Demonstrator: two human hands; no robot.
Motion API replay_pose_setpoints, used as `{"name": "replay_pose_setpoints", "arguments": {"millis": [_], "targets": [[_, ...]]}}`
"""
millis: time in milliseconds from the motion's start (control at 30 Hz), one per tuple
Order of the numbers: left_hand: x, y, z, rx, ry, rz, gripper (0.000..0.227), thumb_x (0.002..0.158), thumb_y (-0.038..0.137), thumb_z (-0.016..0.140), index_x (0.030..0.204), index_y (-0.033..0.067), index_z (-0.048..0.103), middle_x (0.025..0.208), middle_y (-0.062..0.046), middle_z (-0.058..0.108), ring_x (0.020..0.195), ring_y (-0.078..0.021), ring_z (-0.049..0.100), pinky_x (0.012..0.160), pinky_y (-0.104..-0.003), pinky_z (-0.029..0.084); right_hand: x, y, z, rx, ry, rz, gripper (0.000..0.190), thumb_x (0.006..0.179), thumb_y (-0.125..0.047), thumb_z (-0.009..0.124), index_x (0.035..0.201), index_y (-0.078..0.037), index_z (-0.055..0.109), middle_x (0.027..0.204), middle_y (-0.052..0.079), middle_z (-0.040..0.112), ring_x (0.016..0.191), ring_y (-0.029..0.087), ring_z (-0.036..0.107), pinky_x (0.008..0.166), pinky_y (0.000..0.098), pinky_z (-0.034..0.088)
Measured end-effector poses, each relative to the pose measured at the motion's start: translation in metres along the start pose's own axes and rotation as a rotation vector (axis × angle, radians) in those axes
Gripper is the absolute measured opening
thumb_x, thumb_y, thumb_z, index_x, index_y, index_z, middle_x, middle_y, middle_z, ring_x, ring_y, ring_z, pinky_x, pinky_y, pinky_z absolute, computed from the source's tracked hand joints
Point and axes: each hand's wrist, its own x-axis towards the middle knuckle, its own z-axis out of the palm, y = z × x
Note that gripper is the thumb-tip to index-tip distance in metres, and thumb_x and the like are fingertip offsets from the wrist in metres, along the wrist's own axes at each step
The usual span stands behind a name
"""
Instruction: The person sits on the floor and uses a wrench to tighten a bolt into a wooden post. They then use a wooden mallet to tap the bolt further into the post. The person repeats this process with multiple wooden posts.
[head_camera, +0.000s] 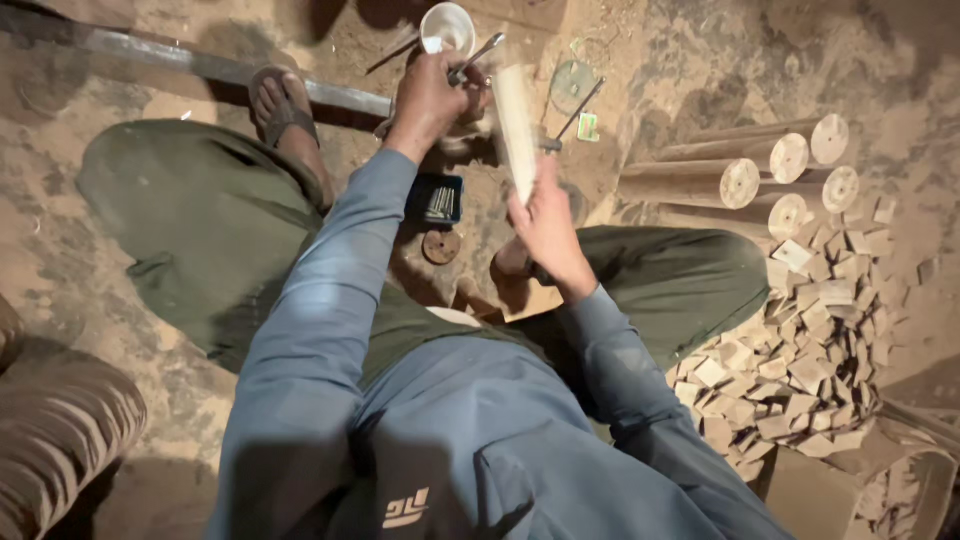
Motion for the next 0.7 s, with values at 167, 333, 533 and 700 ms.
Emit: {"name": "replay_pose_setpoints", "arguments": {"millis": [167,333,533,700], "targets": [[0.003,-0.003,-0.001,0.023,-0.006,-0.048,0.025,0.070,0.025,0.089,0.087,0.0109,0.076,0.080,-0.008,0.077,0.073,-0.0221,0.076,0.066,-0.036,0.057,0.001,0.006,0.007,0.136,0.193,-0.211,0.037,0.099,-0.007,0.065,0.129,0.001,0.044,0.092,0.016,0.067,0.077,0.023,0.068,0.073,0.0369,0.057],[0.002,0.003,-0.003,0.098,0.002,-0.032,0.029,0.065,0.021,0.086,0.092,0.0143,0.079,0.080,-0.009,0.076,0.074,-0.0259,0.074,0.065,-0.038,0.056,0.000,0.018,0.008,-0.021,0.003,0.095,0.042,0.096,-0.007,0.062,0.134,0.001,0.044,0.090,0.018,0.069,0.077,0.025,0.071,0.069,0.0375,0.056],[-0.006,-0.004,-0.002,0.096,0.041,0.012,0.025,0.072,0.026,0.091,0.088,0.0122,0.078,0.080,-0.011,0.075,0.074,-0.0289,0.073,0.065,-0.040,0.054,-0.007,0.024,0.009,0.170,0.246,-0.170,0.034,0.101,-0.007,0.063,0.126,0.000,0.040,0.098,0.025,0.066,0.081,0.032,0.069,0.074,0.0396,0.058],[0.006,0.009,-0.003,0.084,-0.010,-0.056,0.021,0.071,0.023,0.086,0.088,0.0155,0.077,0.080,-0.007,0.075,0.072,-0.0217,0.073,0.067,-0.037,0.056,0.009,0.020,0.008,-0.054,0.050,0.104,0.035,0.099,-0.008,0.064,0.124,-0.001,0.041,0.089,0.018,0.067,0.077,0.023,0.069,0.068,0.0338,0.054]]}}
